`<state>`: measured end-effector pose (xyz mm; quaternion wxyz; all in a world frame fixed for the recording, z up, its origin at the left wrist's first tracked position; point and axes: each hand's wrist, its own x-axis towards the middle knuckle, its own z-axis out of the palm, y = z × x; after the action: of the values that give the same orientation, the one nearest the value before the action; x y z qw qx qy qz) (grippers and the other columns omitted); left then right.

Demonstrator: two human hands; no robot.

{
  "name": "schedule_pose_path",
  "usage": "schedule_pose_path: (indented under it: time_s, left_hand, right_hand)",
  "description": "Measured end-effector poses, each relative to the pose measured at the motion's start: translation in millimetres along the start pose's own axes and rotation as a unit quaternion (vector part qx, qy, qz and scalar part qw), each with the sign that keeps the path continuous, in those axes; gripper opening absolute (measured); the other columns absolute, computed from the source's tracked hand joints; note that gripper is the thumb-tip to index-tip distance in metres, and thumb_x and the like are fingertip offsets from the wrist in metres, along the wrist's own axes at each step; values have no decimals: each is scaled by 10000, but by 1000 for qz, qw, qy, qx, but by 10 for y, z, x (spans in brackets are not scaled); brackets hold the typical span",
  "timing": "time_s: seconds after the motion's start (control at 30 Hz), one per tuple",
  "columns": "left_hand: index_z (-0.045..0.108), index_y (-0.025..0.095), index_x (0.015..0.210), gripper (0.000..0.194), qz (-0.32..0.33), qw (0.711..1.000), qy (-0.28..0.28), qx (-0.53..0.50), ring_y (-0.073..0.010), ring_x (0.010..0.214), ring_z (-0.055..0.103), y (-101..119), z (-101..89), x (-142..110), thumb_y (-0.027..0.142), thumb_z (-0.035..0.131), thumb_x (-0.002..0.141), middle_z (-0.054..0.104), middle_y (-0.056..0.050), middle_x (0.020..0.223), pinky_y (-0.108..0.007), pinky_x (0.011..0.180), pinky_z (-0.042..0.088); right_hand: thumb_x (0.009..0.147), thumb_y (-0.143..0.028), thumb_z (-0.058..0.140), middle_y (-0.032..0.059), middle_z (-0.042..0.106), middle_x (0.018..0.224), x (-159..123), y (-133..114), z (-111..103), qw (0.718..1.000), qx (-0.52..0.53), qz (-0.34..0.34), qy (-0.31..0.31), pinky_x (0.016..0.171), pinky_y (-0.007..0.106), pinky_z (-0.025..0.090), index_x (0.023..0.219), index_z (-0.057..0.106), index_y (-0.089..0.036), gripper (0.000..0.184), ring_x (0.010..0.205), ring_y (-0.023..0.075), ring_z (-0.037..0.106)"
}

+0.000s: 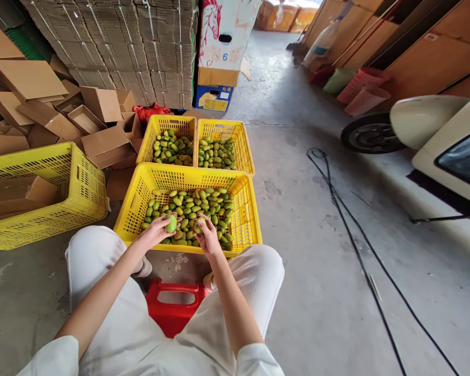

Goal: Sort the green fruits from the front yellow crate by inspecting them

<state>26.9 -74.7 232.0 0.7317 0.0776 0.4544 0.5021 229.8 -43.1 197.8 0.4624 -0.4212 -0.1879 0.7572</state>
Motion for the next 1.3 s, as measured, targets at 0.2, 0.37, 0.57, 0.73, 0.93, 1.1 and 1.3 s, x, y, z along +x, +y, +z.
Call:
schedule_pose_path:
  time_s: [0.2, 0.37, 0.57, 0.73, 0.93, 1.1, 1.3]
  left_hand:
    - [694, 163, 907, 407, 60, 996, 10, 67, -103, 720, 622, -52, -18, -15, 209, 959, 602, 660, 5, 806, -213, 647, 473]
    - [613, 200, 915, 457, 102, 986, -16, 128, -84, 640, 562, -17, 0, -50, 279, 947, 613, 675, -8, 912, -225, 553, 379]
    - [627, 211, 1104, 392, 171, 956, -26, 237, -130, 751, 605, 32, -55, -19, 423, 777, 811, 698, -59, 1045, -270, 651, 463]
    - [644, 230, 1252, 520, 180, 928, 4, 327, -231, 1102, 682, -16, -107, 8, 413, 800, 791, 696, -114, 1301, -370, 954, 539]
    - [691, 211, 936, 303, 235, 890, 57, 388, -245, 1081, 690, -76, -117, 37, 244, 850, 680, 740, -65, 1089, -402, 1042, 506]
    - [593, 226, 893, 362, 167, 948, 19, 269, -187, 770, 688, -40, -42, -17, 259, 867, 659, 707, -45, 993, -323, 730, 545]
    - [673, 233, 909, 260, 220, 909, 51, 350, -176, 790, 614, 39, 28, -103, 258, 875, 746, 671, -20, 881, -259, 714, 481]
  right_hand:
    - [556, -337, 981, -80, 562, 686, -22, -32, 16, 1000, -9, 9, -15, 396, 143, 249, 793, 604, -235, 456, 512, 49, 445]
    - [683, -514, 873, -2, 677, 737, 17, -15, 3, 999, 19, 31, -6, 530, 231, 525, 853, 693, -232, 375, 672, 147, 627]
    - [670, -425, 822, 14, 710, 831, 76, 18, -57, 998, 52, 33, -26, 613, 340, 604, 978, 700, -280, 361, 849, 250, 717]
    - [683, -439, 904, -31, 610, 765, 57, 32, -72, 1000, 7, 11, -1, 471, 214, 447, 944, 693, -239, 391, 587, 105, 534]
    - [586, -317, 964, -58, 562, 737, 55, 41, -63, 1000, -18, 3, -4, 473, 193, 353, 857, 652, -230, 423, 576, 74, 467]
    - [637, -462, 941, -37, 624, 759, 68, 84, -38, 999, -23, 30, 22, 540, 214, 440, 936, 710, -235, 440, 648, 112, 552]
    - [664, -377, 789, -8, 677, 805, 154, 98, -145, 998, 43, 38, 20, 587, 269, 527, 957, 691, -260, 330, 803, 206, 691]
